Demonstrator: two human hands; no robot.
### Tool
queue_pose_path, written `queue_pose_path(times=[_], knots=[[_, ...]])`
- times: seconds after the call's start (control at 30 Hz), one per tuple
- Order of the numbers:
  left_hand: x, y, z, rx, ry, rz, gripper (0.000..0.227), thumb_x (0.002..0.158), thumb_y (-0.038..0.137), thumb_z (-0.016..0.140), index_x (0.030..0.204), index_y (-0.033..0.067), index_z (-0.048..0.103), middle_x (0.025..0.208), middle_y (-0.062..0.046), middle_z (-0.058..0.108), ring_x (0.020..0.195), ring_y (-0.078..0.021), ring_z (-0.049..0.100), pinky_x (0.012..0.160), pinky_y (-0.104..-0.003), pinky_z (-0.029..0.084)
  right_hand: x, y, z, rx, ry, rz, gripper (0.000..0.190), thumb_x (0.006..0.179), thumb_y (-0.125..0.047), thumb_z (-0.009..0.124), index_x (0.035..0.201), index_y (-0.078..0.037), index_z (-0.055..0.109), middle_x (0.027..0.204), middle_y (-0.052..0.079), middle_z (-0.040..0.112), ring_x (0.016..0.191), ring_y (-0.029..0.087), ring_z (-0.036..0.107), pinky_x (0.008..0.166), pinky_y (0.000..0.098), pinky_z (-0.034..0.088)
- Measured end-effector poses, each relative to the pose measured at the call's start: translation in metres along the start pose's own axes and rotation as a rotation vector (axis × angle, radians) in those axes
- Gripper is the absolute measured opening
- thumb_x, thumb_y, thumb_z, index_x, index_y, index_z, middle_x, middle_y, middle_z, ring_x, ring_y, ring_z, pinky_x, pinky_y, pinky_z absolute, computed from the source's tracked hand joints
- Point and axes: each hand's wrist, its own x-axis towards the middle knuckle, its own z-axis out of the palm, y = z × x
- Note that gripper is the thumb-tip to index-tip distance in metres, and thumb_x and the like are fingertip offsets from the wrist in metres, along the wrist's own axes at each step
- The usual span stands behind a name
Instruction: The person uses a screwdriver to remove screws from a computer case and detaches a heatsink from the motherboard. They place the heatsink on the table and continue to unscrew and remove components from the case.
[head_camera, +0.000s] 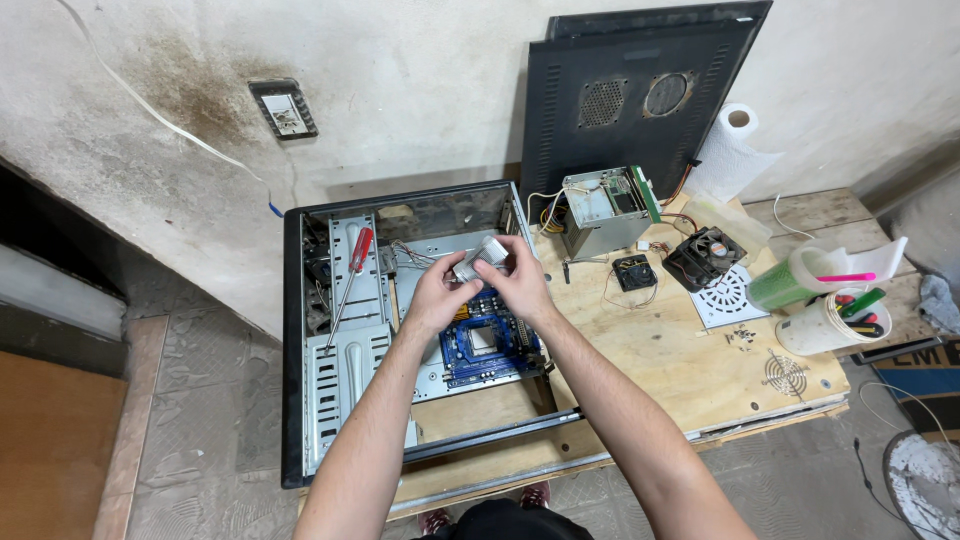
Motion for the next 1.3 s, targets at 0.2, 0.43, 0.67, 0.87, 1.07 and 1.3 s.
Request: queue_pose_path(times=[0.2,0.43,0.67,0.87,1.07,1.3], knots=[[-0.003,0.004,-0.001,-0.033,-0.013,0.014,0.087,0.087,0.021,0.098,0.163,0.0026,0.060,0.149,-0.020,0.065,0.110,-0.0185,0.076,0.090,-0.032,0.071,0.005,0.008,-0.003,0.019,0.038,-0.057,0.060,0.099,-0.055,0.089,0.146,-0.020,0.073,0.130,0.007,0.081,0.105,0.021,0.075,0.087,0.0407,0.067],[-0.016,0.023,0.000,0.094,0.060,0.086,0.096,0.081,0.023,0.101,0.165,0.0065,0.058,0.140,-0.019,0.064,0.120,-0.0271,0.073,0.100,-0.039,0.067,-0.003,-0.010,0.004,0.360,-0.007,-0.050,0.043,0.120,-0.038,0.063,0.153,-0.011,0.070,0.136,0.014,0.076,0.113,0.020,0.071,0.094,0.0387,0.069],[-0.031,0.041,0.001,0.359,0.089,0.306,0.102,0.082,0.005,0.088,0.174,0.0125,0.045,0.170,-0.019,0.049,0.150,-0.0404,0.056,0.122,-0.052,0.054,0.015,0.027,-0.001,0.371,-0.083,-0.035,0.071,0.100,-0.027,0.094,0.158,-0.008,0.058,0.130,0.015,0.073,0.101,0.016,0.074,0.075,0.0256,0.069],[-0.015,0.016,0.004,-0.058,0.041,0.185,0.105,0.093,0.010,0.094,0.176,-0.0025,0.032,0.167,-0.037,0.040,0.136,-0.0478,0.069,0.112,-0.050,0.066,0.005,0.002,-0.001,0.473,-0.074,-0.041,0.071,0.097,-0.013,0.093,0.157,-0.009,0.055,0.132,0.009,0.068,0.109,0.013,0.076,0.091,0.0274,0.073],[0.009,-0.022,-0.003,-0.087,-0.002,0.149,0.075,0.103,0.018,0.089,0.166,0.0053,0.050,0.138,-0.022,0.076,0.120,-0.0258,0.079,0.099,-0.039,0.069,0.004,0.003,0.001,0.319,-0.049,-0.034,0.049,0.095,-0.026,0.098,0.137,-0.010,0.080,0.108,0.002,0.082,0.094,0.005,0.076,0.079,0.0229,0.069],[0.013,-0.023,0.002,-0.260,0.019,0.114,0.072,0.104,0.023,0.089,0.161,-0.0004,0.053,0.132,-0.017,0.078,0.118,-0.0218,0.079,0.101,-0.035,0.069,0.003,0.002,-0.003,0.352,-0.028,0.010,0.046,0.102,-0.036,0.091,0.137,-0.007,0.081,0.106,0.003,0.078,0.094,0.007,0.071,0.079,0.0270,0.071]])
